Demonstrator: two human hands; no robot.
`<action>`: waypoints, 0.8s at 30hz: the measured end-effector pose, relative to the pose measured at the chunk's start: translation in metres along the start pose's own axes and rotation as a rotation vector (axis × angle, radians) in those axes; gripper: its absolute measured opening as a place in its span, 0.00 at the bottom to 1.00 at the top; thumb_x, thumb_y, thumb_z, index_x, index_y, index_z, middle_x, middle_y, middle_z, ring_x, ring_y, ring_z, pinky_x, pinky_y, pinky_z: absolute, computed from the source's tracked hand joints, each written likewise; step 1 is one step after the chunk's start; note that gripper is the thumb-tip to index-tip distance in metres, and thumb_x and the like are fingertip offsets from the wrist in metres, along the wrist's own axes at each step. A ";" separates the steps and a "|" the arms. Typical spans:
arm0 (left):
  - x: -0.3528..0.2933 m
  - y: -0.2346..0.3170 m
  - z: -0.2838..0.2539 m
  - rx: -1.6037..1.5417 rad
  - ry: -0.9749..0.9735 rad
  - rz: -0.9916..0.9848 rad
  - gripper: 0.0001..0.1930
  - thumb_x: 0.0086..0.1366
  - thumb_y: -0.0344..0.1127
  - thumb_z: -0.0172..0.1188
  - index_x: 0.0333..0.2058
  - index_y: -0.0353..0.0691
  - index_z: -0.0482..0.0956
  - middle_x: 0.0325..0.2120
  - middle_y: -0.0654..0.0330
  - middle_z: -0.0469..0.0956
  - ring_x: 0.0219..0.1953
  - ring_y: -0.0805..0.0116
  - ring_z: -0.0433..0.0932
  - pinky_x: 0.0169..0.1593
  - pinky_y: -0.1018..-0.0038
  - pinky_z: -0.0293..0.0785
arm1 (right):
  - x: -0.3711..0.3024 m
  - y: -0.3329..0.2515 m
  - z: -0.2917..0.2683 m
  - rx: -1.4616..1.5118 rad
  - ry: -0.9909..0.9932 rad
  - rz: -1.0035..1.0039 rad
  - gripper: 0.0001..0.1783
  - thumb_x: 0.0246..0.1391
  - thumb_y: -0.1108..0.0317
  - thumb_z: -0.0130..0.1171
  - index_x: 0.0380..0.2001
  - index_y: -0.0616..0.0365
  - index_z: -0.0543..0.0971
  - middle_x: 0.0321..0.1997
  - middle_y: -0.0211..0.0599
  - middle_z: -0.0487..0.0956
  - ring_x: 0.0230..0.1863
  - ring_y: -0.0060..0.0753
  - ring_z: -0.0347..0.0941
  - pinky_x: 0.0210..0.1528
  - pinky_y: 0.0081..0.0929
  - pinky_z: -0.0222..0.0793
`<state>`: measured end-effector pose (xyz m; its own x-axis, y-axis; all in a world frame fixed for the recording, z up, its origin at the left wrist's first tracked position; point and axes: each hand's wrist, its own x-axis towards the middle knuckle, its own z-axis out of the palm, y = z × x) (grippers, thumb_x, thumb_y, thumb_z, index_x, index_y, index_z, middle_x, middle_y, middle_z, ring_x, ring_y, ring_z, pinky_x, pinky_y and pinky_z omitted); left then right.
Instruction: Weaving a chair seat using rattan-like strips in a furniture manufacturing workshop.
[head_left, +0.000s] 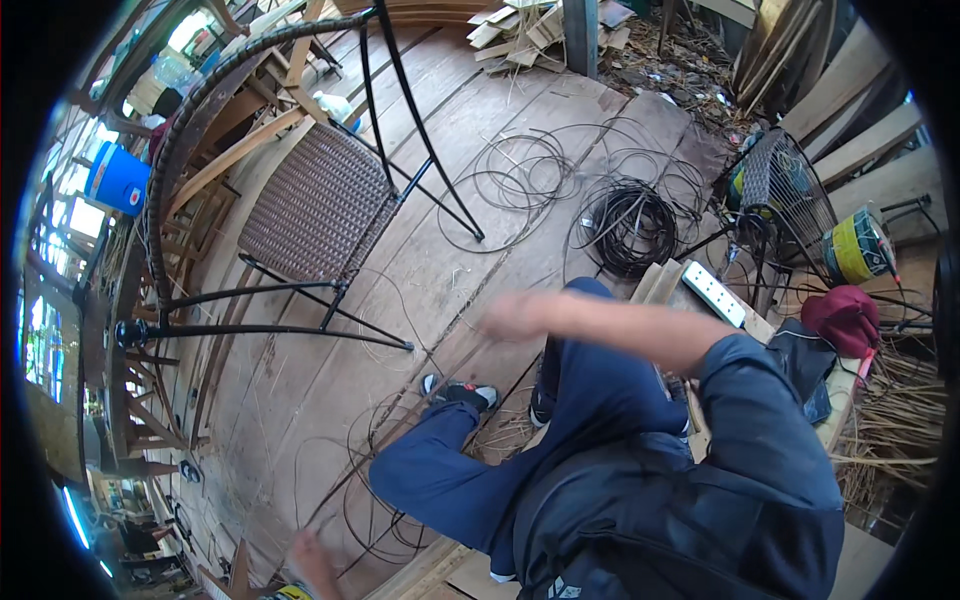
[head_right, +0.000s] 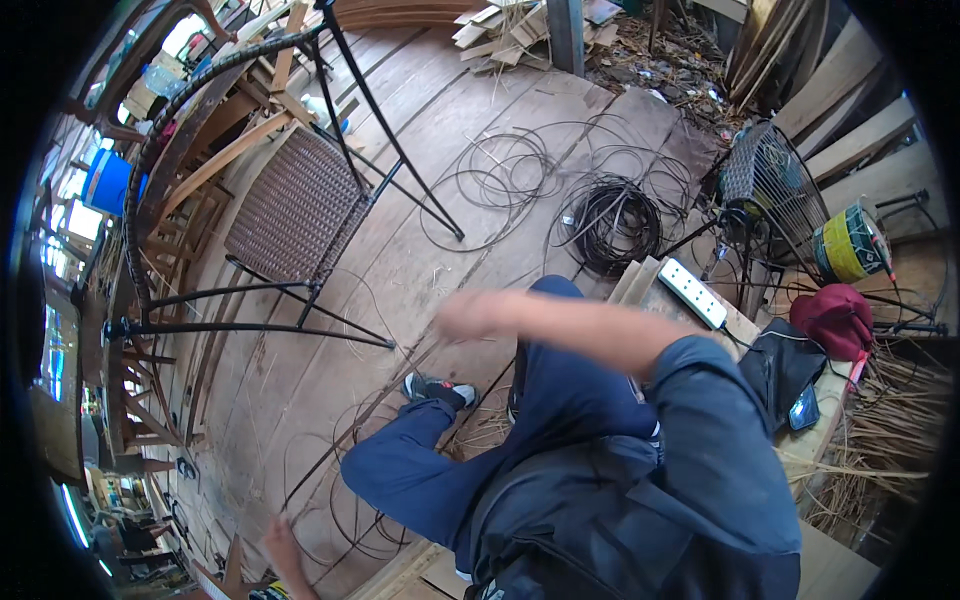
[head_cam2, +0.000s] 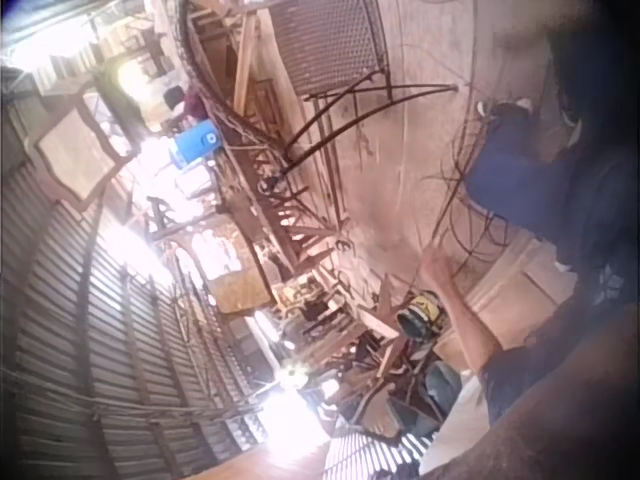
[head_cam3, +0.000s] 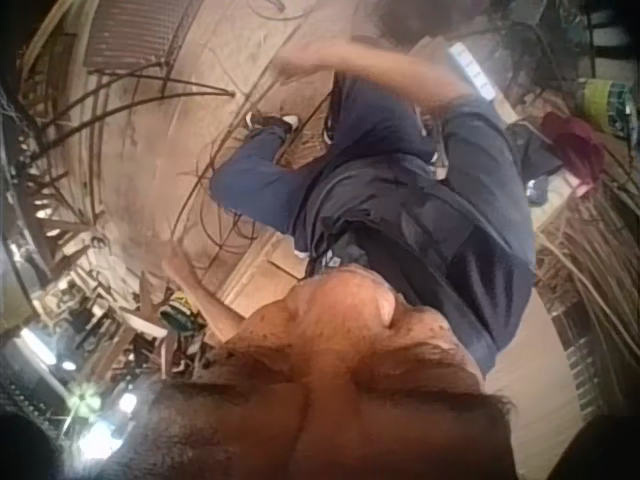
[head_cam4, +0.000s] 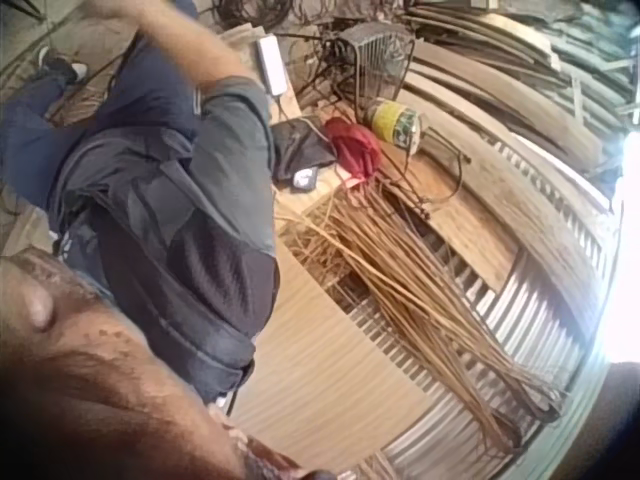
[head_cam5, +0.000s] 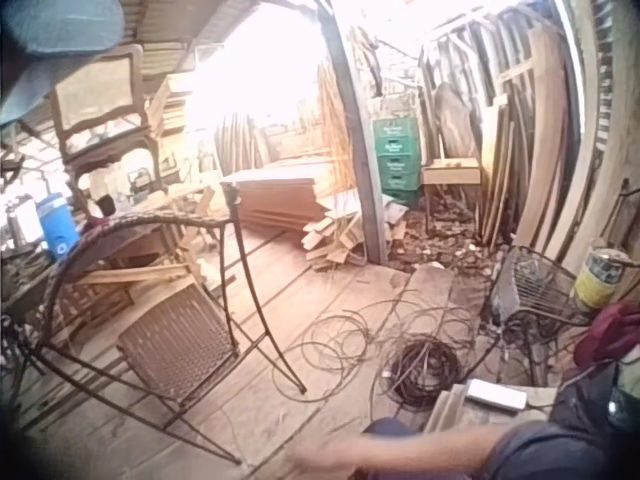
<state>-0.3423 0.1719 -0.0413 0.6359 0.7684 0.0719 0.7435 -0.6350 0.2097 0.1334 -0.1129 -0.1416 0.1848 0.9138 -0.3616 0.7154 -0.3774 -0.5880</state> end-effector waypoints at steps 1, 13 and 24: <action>-0.022 -0.037 -0.036 0.482 -0.089 -0.239 0.14 0.56 0.38 0.51 0.30 0.29 0.74 0.22 0.45 0.73 0.25 0.49 0.71 0.32 0.63 0.66 | -0.012 0.035 -0.003 -0.027 0.084 0.085 0.12 0.47 0.61 0.49 0.26 0.57 0.77 0.28 0.47 0.76 0.32 0.48 0.73 0.33 0.38 0.68; 0.026 0.207 0.027 -0.297 -0.226 0.149 0.18 0.58 0.36 0.50 0.44 0.31 0.69 0.23 0.58 0.71 0.25 0.72 0.70 0.31 0.77 0.67 | 0.029 -0.136 0.034 -0.239 0.234 -0.387 0.11 0.43 0.63 0.51 0.21 0.59 0.76 0.22 0.48 0.75 0.26 0.46 0.74 0.28 0.37 0.70; -0.005 -0.026 -0.105 0.327 0.140 -0.289 0.12 0.54 0.34 0.51 0.34 0.32 0.75 0.30 0.52 0.76 0.33 0.60 0.74 0.38 0.71 0.67 | -0.097 0.145 -0.052 -0.358 0.144 0.469 0.15 0.47 0.56 0.52 0.27 0.56 0.78 0.28 0.42 0.77 0.33 0.43 0.74 0.34 0.35 0.69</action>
<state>-0.3866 0.1927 0.0549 0.3751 0.9070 0.1913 0.9270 -0.3672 -0.0763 0.2539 -0.2483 -0.1545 0.6069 0.6827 -0.4070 0.7130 -0.6939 -0.1006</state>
